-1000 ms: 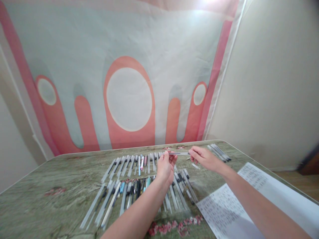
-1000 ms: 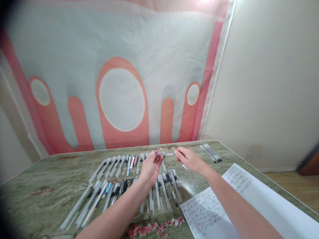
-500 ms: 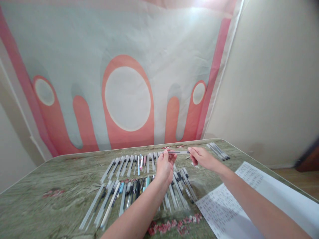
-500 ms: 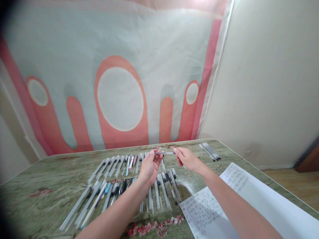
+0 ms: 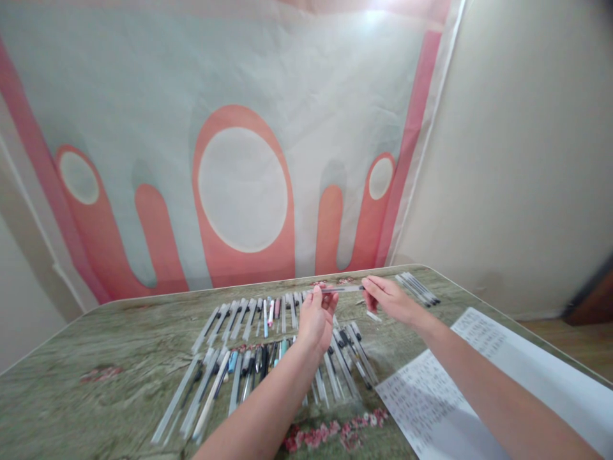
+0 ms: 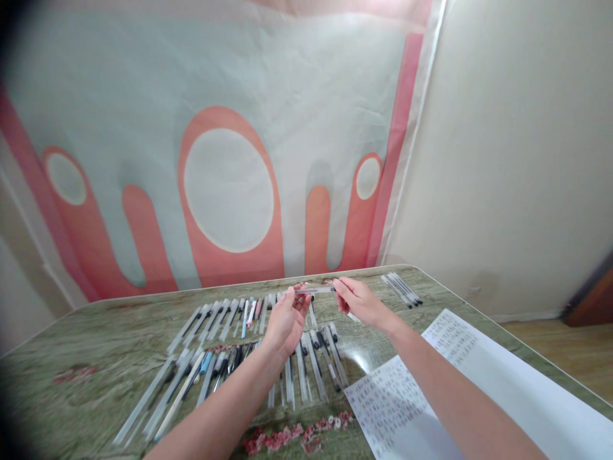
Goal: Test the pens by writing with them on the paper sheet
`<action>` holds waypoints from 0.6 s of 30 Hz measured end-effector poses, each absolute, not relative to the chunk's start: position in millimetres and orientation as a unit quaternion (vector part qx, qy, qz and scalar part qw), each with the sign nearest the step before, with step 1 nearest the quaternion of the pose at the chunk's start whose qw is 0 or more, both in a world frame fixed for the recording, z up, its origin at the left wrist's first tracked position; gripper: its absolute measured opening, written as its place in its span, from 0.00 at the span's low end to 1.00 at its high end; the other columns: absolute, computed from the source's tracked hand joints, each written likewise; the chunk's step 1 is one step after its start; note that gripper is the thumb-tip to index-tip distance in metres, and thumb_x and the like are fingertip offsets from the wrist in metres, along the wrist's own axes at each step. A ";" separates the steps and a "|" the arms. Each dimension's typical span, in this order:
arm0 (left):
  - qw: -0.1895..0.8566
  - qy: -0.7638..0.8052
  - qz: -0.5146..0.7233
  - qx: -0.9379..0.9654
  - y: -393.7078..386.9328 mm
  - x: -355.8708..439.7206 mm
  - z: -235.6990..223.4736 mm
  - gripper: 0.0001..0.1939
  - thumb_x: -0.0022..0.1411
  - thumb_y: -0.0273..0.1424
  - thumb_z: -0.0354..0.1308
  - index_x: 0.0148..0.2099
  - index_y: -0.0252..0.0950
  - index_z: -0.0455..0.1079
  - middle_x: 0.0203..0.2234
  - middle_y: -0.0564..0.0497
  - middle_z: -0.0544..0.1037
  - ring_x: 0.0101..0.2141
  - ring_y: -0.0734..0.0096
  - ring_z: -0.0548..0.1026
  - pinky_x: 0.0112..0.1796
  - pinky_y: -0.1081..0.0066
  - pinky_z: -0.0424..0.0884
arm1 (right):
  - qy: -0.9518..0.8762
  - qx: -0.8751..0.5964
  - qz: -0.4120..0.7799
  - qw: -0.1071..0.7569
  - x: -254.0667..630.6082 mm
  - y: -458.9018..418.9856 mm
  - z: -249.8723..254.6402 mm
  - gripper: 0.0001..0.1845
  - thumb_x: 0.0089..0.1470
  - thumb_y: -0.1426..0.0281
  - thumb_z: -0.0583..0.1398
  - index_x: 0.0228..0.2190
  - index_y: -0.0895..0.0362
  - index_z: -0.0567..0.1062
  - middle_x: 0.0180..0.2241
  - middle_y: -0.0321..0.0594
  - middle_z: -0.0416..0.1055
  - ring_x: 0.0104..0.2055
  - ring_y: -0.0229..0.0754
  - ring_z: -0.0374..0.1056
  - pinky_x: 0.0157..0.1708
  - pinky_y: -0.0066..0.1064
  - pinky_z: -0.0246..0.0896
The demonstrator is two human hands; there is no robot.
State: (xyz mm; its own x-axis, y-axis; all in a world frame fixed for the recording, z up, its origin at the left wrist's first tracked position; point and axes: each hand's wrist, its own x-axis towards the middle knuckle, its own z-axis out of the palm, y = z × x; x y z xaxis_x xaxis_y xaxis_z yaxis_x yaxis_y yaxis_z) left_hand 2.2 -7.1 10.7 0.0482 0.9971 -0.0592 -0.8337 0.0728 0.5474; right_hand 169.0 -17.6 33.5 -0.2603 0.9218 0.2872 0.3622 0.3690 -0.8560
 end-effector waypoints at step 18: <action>0.350 0.224 0.176 0.893 -135.0 50.2 -33.6 0.19 0.54 0.45 0.50 0.40 0.38 0.70 0.36 0.42 0.74 0.39 0.55 0.70 0.40 0.59 0.64 | -0.668 -0.456 0.240 0.537 203.5 -18.5 59.3 0.24 0.53 0.53 0.48 0.40 0.57 0.70 0.28 0.40 0.66 0.28 0.36 0.63 0.27 0.28 0.61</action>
